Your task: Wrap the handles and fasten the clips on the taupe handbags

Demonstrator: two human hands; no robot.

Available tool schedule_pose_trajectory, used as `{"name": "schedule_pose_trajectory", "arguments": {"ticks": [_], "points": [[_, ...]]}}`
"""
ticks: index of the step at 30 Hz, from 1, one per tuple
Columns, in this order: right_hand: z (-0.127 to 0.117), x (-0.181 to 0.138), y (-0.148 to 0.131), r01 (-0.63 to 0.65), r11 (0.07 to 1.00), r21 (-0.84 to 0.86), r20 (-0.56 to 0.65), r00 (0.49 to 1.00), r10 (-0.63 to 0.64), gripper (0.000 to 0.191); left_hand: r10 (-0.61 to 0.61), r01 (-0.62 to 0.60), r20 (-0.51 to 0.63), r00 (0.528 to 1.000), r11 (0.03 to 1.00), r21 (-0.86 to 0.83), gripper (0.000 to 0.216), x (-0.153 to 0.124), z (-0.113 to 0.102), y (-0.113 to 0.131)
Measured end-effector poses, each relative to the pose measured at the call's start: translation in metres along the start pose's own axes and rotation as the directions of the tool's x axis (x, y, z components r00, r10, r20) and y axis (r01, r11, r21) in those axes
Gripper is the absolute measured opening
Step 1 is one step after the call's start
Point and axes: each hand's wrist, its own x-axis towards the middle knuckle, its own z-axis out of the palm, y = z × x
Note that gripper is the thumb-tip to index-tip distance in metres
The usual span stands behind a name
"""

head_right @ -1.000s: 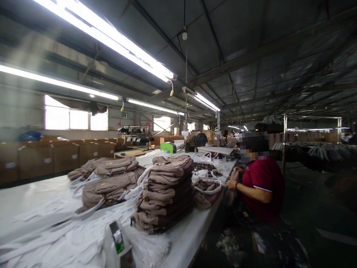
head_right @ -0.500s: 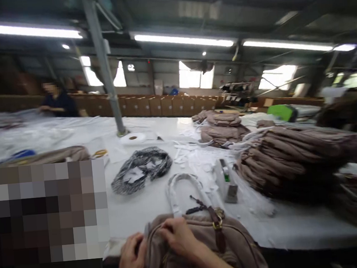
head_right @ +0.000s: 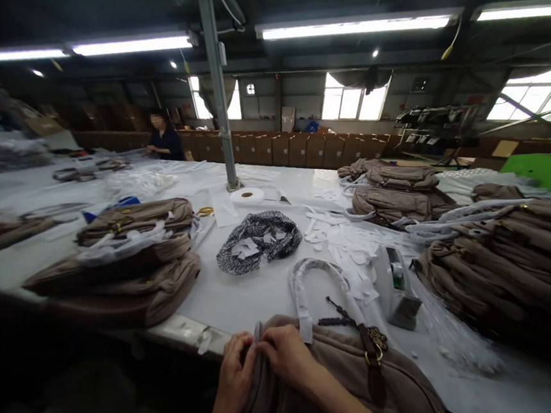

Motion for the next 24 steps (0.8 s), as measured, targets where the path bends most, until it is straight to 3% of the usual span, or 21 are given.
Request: {"name": "schedule_pose_trajectory", "arguments": {"ticks": [9,18,24], "points": [[0.001,0.012,-0.001,-0.02,0.995,-0.1,0.027,0.999,0.023,0.021,-0.044,0.044,0.014,0.999,0.998,-0.047,0.018,0.002,0.001,0.002],[-0.003,0.025,-0.011,-0.084,0.996,-0.037,0.055,0.995,0.086,0.017,-0.055,0.056,0.024,0.998,0.995,-0.079,0.016,0.0,0.001,-0.004],[0.007,0.023,-0.006,-0.124,0.991,-0.039,-0.022,0.992,0.123,0.016,-0.024,0.031,0.089,0.996,0.996,-0.084,0.014,0.002,-0.005,-0.005]]}}
